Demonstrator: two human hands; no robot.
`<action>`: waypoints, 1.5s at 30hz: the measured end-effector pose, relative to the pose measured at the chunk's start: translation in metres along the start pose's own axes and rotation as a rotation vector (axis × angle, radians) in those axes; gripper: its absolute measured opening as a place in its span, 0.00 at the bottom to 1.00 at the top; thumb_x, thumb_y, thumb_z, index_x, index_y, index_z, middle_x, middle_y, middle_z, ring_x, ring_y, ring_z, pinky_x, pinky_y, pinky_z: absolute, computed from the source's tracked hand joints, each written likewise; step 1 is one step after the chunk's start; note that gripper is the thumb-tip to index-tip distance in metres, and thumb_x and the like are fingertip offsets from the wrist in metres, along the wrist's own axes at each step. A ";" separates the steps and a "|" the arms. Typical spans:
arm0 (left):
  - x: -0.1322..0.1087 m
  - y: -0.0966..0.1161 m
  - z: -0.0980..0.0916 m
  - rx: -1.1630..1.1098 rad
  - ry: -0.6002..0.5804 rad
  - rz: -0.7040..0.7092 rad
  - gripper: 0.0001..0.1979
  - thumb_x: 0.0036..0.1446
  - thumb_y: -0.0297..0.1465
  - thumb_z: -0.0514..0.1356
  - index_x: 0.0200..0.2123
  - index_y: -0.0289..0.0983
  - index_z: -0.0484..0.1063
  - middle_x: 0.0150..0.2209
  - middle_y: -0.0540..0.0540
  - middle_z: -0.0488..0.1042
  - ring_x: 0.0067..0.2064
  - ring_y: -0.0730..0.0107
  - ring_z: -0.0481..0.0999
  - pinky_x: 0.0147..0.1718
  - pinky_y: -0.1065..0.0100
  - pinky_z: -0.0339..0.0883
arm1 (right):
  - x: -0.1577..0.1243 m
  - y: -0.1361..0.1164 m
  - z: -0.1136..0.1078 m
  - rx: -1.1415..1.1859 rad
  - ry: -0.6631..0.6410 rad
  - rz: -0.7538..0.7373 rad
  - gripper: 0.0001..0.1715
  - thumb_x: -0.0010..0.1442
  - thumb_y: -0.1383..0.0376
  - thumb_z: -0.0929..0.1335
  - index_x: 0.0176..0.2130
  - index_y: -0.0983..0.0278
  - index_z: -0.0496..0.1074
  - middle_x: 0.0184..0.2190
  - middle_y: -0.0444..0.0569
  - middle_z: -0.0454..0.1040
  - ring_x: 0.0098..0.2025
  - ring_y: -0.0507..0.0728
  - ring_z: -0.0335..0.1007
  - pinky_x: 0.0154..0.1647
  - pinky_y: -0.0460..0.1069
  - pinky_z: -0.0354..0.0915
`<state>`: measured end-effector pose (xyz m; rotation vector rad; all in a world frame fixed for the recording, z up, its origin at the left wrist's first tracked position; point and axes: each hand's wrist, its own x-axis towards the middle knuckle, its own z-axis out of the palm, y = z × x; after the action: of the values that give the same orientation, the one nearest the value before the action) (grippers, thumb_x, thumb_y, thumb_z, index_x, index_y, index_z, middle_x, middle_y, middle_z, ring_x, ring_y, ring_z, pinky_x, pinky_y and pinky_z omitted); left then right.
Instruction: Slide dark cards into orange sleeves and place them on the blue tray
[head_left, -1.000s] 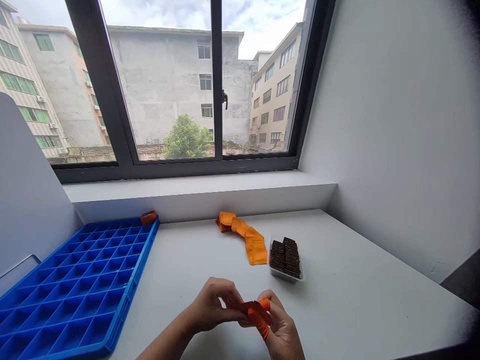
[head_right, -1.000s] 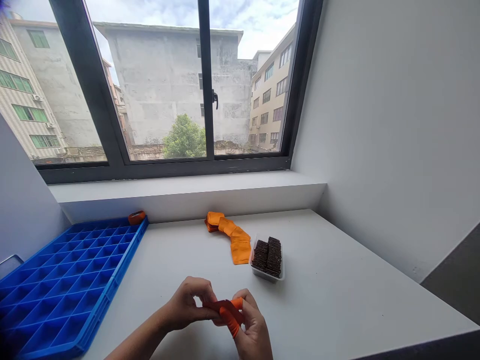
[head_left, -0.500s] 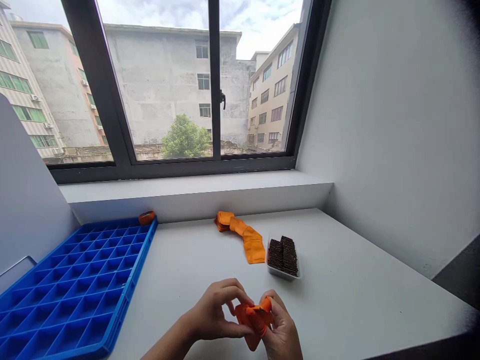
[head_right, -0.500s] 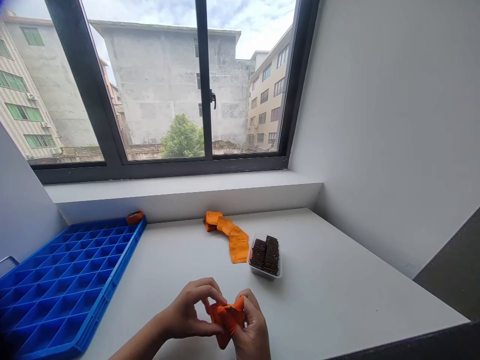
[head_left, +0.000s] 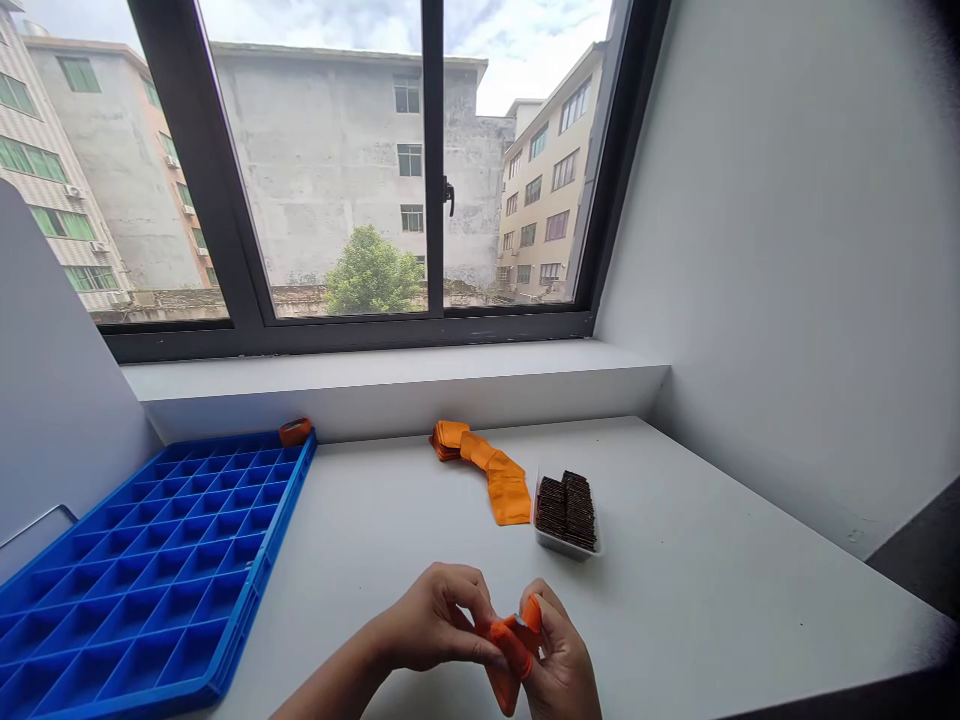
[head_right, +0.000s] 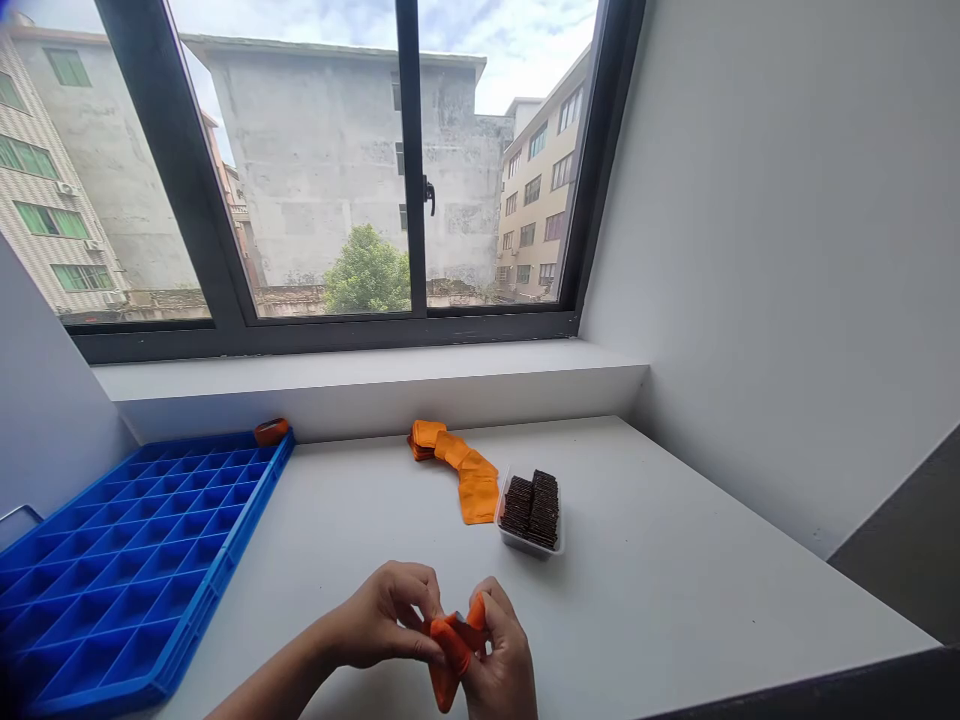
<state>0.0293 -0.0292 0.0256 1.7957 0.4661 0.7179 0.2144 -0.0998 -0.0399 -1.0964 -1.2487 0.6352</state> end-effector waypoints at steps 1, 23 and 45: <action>0.000 0.000 0.000 -0.009 0.001 0.010 0.24 0.50 0.51 0.79 0.31 0.34 0.86 0.32 0.43 0.77 0.32 0.71 0.75 0.28 0.72 0.68 | 0.000 -0.002 0.001 0.003 -0.005 -0.002 0.32 0.62 0.43 0.76 0.25 0.60 0.62 0.29 0.41 0.59 0.28 0.53 0.56 0.26 0.47 0.60; 0.004 -0.003 -0.030 0.095 0.555 0.021 0.17 0.68 0.47 0.67 0.43 0.40 0.89 0.45 0.38 0.85 0.46 0.57 0.85 0.42 0.61 0.81 | 0.247 -0.031 -0.127 -0.978 -0.474 0.124 0.21 0.60 0.46 0.74 0.40 0.58 0.88 0.44 0.55 0.81 0.35 0.60 0.75 0.30 0.51 0.65; 0.006 -0.008 -0.030 -0.050 0.728 -0.103 0.12 0.64 0.39 0.69 0.44 0.36 0.82 0.43 0.43 0.83 0.32 0.68 0.84 0.30 0.67 0.80 | 0.241 -0.086 -0.062 -0.795 -0.394 -0.312 0.28 0.71 0.40 0.66 0.44 0.58 0.82 0.40 0.51 0.76 0.26 0.52 0.65 0.24 0.50 0.61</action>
<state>0.0135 -0.0017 0.0262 1.4085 0.9989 1.2952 0.3190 0.0578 0.1429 -1.4043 -2.0640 0.0915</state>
